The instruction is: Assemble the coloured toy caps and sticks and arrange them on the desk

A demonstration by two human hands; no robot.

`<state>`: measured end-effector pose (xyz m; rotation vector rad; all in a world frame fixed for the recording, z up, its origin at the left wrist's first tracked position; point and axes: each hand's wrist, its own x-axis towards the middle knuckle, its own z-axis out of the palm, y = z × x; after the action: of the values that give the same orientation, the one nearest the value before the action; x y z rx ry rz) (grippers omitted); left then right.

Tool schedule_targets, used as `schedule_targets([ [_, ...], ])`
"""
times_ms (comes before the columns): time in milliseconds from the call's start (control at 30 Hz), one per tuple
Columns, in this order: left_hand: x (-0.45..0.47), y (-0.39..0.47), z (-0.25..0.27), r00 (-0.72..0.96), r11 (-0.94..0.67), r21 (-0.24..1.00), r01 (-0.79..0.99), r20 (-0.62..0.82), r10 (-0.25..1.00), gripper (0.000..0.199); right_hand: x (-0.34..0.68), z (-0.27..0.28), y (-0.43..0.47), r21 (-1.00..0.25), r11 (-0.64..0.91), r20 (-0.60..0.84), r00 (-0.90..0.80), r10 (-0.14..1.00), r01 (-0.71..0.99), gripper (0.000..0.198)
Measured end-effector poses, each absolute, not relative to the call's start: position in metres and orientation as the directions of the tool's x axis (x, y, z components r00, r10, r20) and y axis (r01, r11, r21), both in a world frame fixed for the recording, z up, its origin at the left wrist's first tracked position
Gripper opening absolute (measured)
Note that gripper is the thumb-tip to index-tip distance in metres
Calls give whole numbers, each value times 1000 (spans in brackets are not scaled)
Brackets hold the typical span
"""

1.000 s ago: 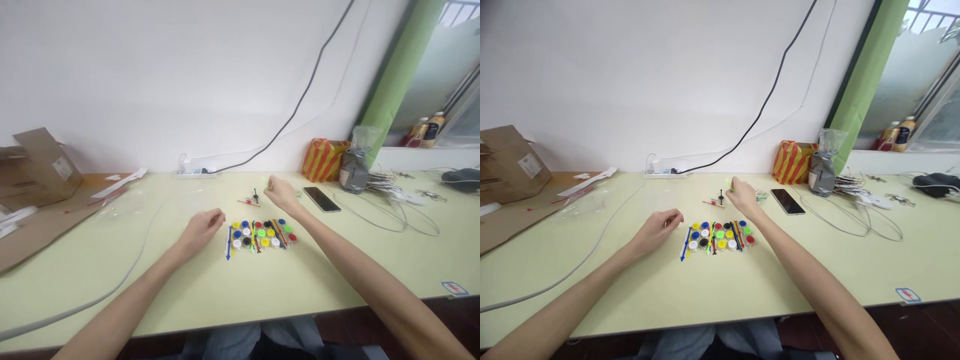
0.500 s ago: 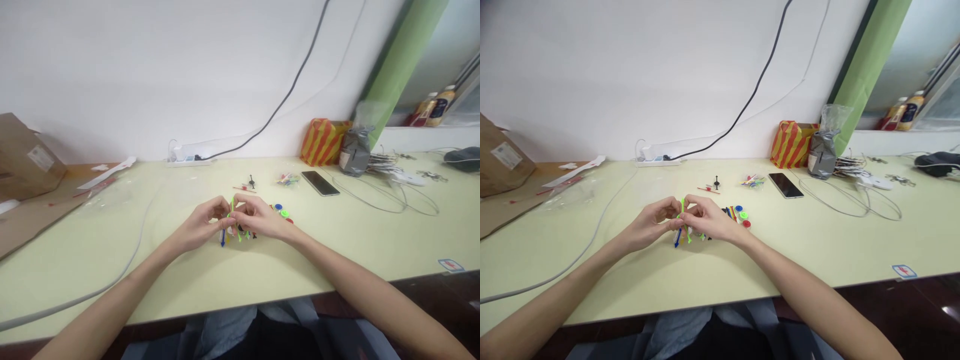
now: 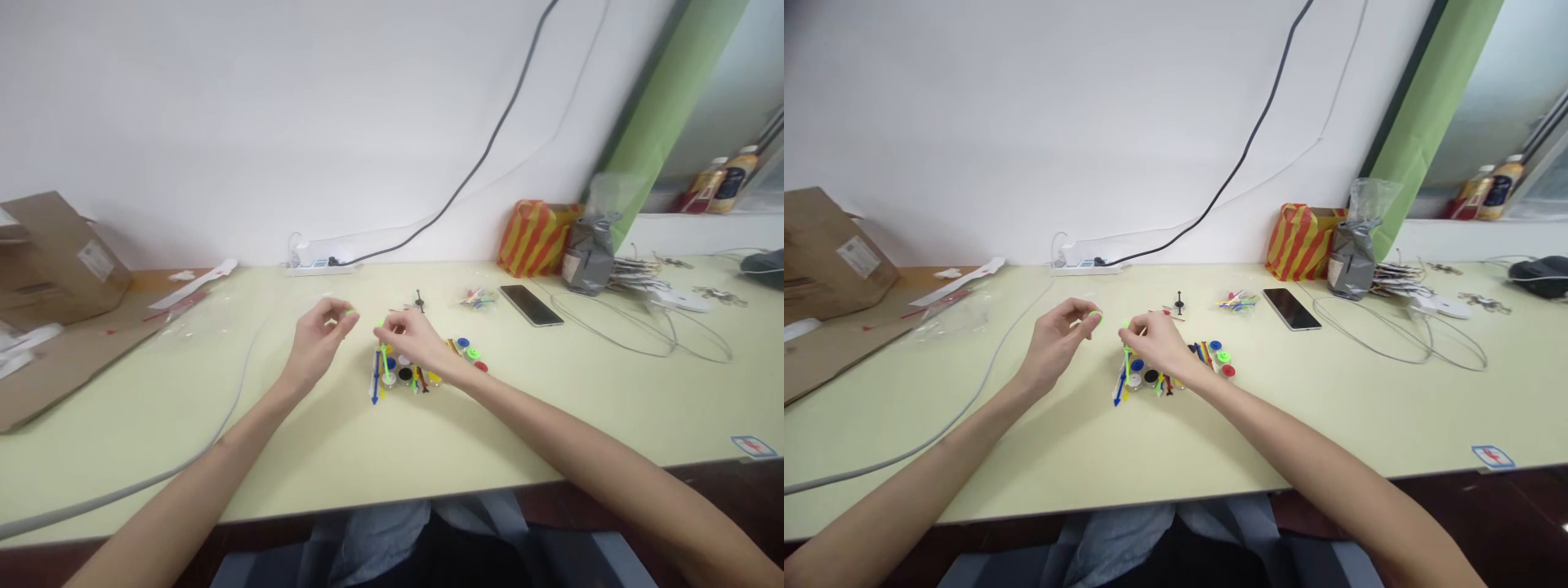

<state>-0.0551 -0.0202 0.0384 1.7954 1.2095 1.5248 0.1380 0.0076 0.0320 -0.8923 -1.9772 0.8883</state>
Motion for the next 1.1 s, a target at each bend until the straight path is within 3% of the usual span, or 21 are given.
schedule_targets([
  [100, -65, -16, 41, -54, -428, 855, 293, 462, 885, 30, 117, 33, 5, -670, 554, 307, -495, 813, 494, 31],
  [200, -75, -13, 43, 70, -371, 864, 339, 371, 926, 33, 106, 35, 1, -525, 560, 248, -514, 821, 640, 28],
  [267, -81, -11, 45, 141, -362, 852, 378, 334, 932, 33, 103, 35, -1, -461, 541, 231, -494, 838, 703, 26],
  [433, -87, -12, 42, 137, -306, 831, 464, 274, 952, 26, 111, 36, -1, -393, 529, 248, -467, 849, 752, 23],
  [567, -88, -10, 33, 229, -238, 736, 634, 115, 967, 22, 135, 35, 1, -395, 571, 383, -436, 814, 719, 27],
  [667, -88, -8, 30, 304, -299, 628, 719, 102, 947, 25, 156, 32, 5, -462, 556, 456, -352, 817, 691, 27],
  [867, -88, -7, 33, 341, -349, 562, 750, 125, 932, 31, 175, 28, 9, -529, 517, 507, -237, 829, 673, 27],
  [1100, -75, -12, 27, 371, -324, 652, 685, 71, 926, 33, 169, 26, 6, -485, 550, 517, -285, 807, 680, 28],
])
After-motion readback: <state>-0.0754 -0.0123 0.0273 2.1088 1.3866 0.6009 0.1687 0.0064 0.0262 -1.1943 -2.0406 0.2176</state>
